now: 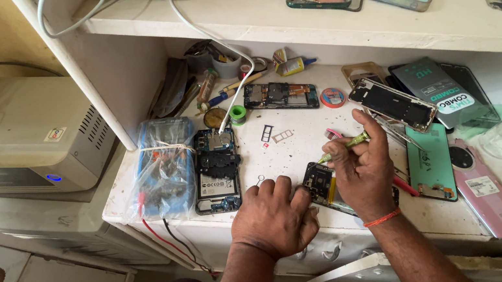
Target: The person uses a screwdriver to remove screws from a disassembled smartphone on a workbench. They then use their fingers to lift and remove a small internal component from the phone chassis. The phone remains open on the bench throughout the clip.
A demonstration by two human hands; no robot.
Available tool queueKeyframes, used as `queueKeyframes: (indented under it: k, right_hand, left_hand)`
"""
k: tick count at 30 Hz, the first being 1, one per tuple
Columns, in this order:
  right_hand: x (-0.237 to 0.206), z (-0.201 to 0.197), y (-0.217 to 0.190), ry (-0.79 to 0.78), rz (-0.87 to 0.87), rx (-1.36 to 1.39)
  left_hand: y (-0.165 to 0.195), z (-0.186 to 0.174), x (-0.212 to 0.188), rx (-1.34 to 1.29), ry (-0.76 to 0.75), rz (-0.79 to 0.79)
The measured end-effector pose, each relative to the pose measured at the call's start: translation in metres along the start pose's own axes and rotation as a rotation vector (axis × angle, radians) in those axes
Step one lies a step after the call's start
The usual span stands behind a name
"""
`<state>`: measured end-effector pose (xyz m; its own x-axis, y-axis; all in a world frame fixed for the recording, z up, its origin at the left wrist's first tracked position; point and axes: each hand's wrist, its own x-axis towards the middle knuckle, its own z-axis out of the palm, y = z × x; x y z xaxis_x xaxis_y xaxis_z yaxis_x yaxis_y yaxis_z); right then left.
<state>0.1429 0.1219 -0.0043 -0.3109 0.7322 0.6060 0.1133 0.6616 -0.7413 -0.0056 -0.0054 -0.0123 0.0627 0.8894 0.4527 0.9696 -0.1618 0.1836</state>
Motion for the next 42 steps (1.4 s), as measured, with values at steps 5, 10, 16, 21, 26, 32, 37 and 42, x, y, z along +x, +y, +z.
queueKeyframes:
  k: [5, 10, 16, 21, 26, 32, 37, 42]
  right_hand:
    - [0.001, -0.001, -0.001, -0.01, 0.017, -0.023]
    - [0.0, 0.0, -0.001, -0.013, 0.01, -0.021]
    - [-0.001, -0.001, 0.0, -0.013, 0.002, -0.018]
    - [-0.001, 0.0, 0.001, -0.005, -0.005, -0.021]
    - [-0.001, 0.0, 0.001, -0.005, -0.005, -0.045]
    - [0.0, 0.001, -0.008, 0.002, -0.061, -0.123]
    - [0.01, 0.003, -0.029, -0.059, -0.231, -0.385]
    - [0.023, 0.0, -0.05, -0.202, -0.161, -0.313]
  left_hand:
    - [0.001, -0.001, 0.002, 0.021, -0.084, -0.018]
    - [0.002, -0.002, 0.003, 0.022, -0.106, -0.027]
    - [0.001, -0.002, 0.002, 0.012, -0.092, -0.025]
    - [0.0, -0.001, 0.002, 0.007, -0.058, -0.012]
    - [0.0, -0.001, 0.002, 0.006, -0.058, -0.013]
    - [0.0, 0.0, 0.001, 0.005, -0.034, -0.009]
    - [-0.001, 0.001, -0.001, -0.003, 0.01, 0.01]
    - [-0.002, 0.001, -0.002, -0.018, 0.097, 0.042]
